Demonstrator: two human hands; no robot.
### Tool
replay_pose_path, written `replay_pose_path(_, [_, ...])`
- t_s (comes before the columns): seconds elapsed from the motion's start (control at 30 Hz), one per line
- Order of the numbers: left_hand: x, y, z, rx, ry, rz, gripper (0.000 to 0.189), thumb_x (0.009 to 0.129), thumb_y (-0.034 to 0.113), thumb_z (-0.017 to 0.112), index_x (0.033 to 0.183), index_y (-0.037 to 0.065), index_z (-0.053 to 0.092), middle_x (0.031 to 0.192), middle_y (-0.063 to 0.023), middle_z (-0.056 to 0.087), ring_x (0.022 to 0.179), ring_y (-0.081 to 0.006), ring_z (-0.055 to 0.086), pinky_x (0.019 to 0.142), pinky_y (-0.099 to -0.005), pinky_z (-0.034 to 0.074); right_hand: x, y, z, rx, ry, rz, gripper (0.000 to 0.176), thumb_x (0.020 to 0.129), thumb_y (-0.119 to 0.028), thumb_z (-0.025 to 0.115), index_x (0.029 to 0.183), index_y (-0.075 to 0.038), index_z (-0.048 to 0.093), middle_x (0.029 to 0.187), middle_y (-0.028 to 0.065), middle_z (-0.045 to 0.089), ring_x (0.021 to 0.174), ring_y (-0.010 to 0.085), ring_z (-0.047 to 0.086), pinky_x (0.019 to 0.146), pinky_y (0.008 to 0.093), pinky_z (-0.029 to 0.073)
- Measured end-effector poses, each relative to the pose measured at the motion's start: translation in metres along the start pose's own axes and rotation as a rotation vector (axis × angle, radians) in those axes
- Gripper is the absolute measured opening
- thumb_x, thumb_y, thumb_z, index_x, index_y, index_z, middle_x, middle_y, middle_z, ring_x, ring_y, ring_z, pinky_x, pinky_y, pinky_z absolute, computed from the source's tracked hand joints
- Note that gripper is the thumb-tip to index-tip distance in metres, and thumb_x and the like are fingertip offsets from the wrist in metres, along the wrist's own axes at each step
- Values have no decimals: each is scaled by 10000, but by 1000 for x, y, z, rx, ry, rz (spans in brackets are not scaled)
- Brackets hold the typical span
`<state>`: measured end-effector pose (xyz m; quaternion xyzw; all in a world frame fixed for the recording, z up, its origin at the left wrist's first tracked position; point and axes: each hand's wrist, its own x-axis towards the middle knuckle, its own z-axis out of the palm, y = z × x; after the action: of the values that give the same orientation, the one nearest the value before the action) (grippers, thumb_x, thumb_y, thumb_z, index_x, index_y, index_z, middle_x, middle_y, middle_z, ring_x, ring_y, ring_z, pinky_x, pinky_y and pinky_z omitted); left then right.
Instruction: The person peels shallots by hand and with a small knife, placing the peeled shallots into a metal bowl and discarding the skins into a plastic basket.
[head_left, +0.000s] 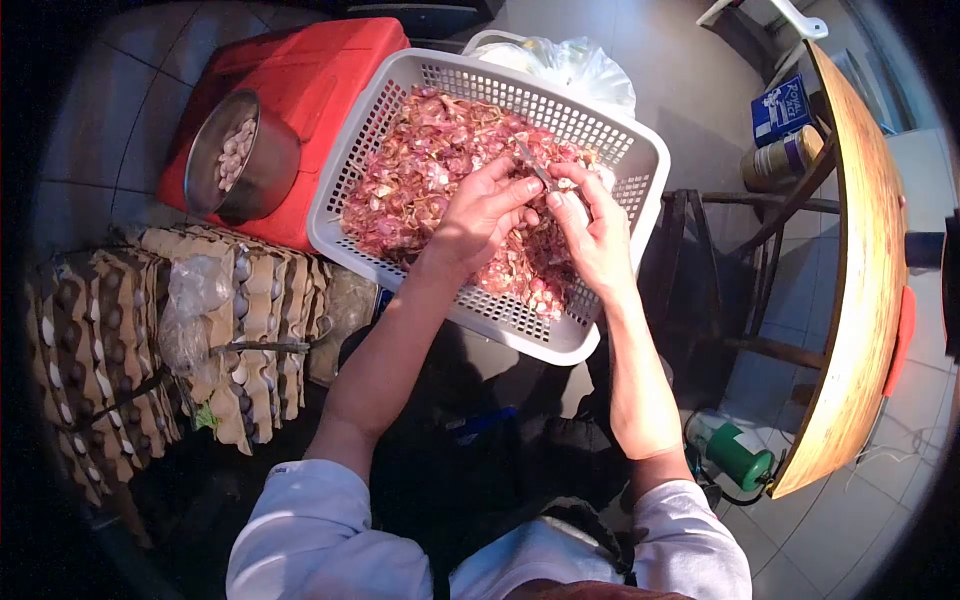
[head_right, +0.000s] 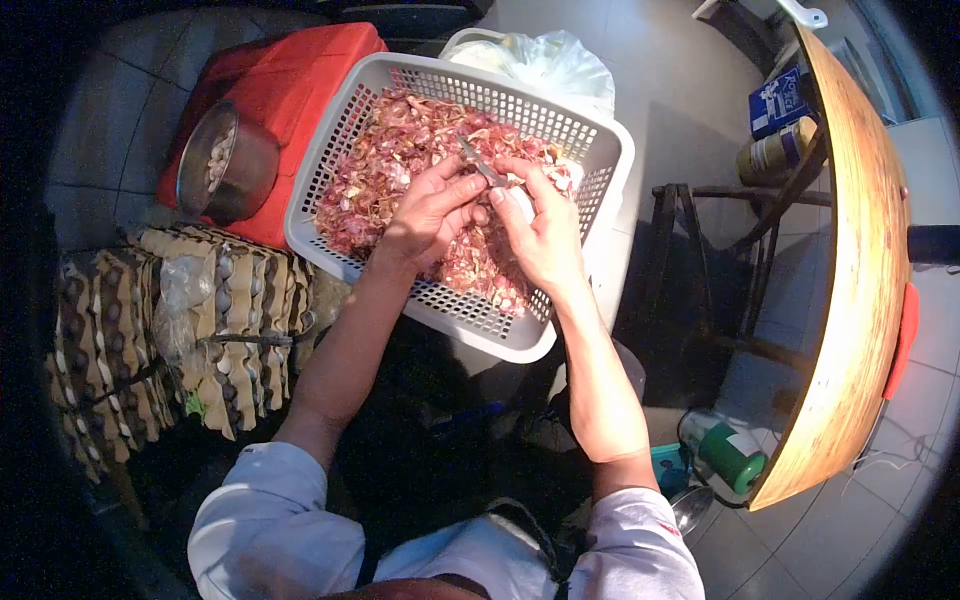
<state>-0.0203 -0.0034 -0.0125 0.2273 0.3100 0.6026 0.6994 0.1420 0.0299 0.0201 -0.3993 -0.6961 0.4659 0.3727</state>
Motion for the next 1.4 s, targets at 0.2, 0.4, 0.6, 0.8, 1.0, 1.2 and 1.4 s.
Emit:
replay_pose_path(0.2, [-2, 2, 3, 36, 25, 11, 267, 952, 48, 528, 1214, 12, 490, 1025, -87, 628, 878, -133, 617, 698, -240, 517, 0, -4, 0, -32, -5, -41, 294, 870, -91, 632, 1155, -30, 590, 1048, 154, 676, 1029, 262, 653, 880, 340, 483])
replay_pose_path(0.4, [-2, 1, 4, 56, 30, 30, 260, 945, 46, 538, 1199, 1, 500, 1005, -88, 634, 857, -131, 621, 710, -240, 523, 0, -5, 1, -40, 4, -66, 262, 881, -89, 619, 1135, -26, 602, 1020, 160, 678, 997, 267, 663, 862, 341, 491])
replay_pose_path(0.6, [-4, 1, 10, 93, 72, 37, 262, 935, 51, 562, 1187, -5, 518, 986, -90, 643, 847, -128, 626, 735, -237, 529, -2, 3, 2, 38, 29, -7, 225, 907, -117, 609, 1104, -9, 620, 997, 135, 678, 967, 213, 649, 853, 322, 478])
replay_pose_path(0.8, [-2, -2, 11, 104, 69, 27, 278, 931, 66, 577, 1192, -7, 514, 1039, -100, 635, 869, -135, 625, 753, -251, 531, 1, 16, 1, 241, 45, 66, 225, 921, -128, 603, 1099, 7, 621, 1003, 75, 662, 965, 135, 584, 879, 287, 441])
replay_pose_path(1.0, [-4, 0, 13, 87, 25, 13, 283, 933, 50, 562, 1204, -4, 499, 1080, -112, 620, 918, -161, 620, 793, -267, 527, 5, 30, -4, 369, 114, 167, 235, 933, -116, 583, 1119, 24, 609, 1093, 77, 629, 982, 135, 577, 895, 281, 439])
replay_pose_path(1.2, [-4, 3, 15, 71, 46, 38, 269, 938, 46, 551, 1197, 4, 496, 1071, -98, 611, 923, -147, 611, 786, -259, 523, 2, 12, -2, 492, 41, 198, 299, 923, -120, 597, 1189, 17, 586, 1124, 88, 623, 1016, 142, 585, 898, 294, 455])
replay_pose_path(1.4, [-5, 4, 14, 143, 89, 78, 254, 943, 45, 539, 1189, 9, 491, 1029, -86, 617, 882, -120, 614, 740, -228, 522, -2, 9, 0, 181, -23, 76, 355, 886, -112, 630, 1228, -31, 580, 1143, 137, 655, 1091, 211, 602, 955, 336, 440])
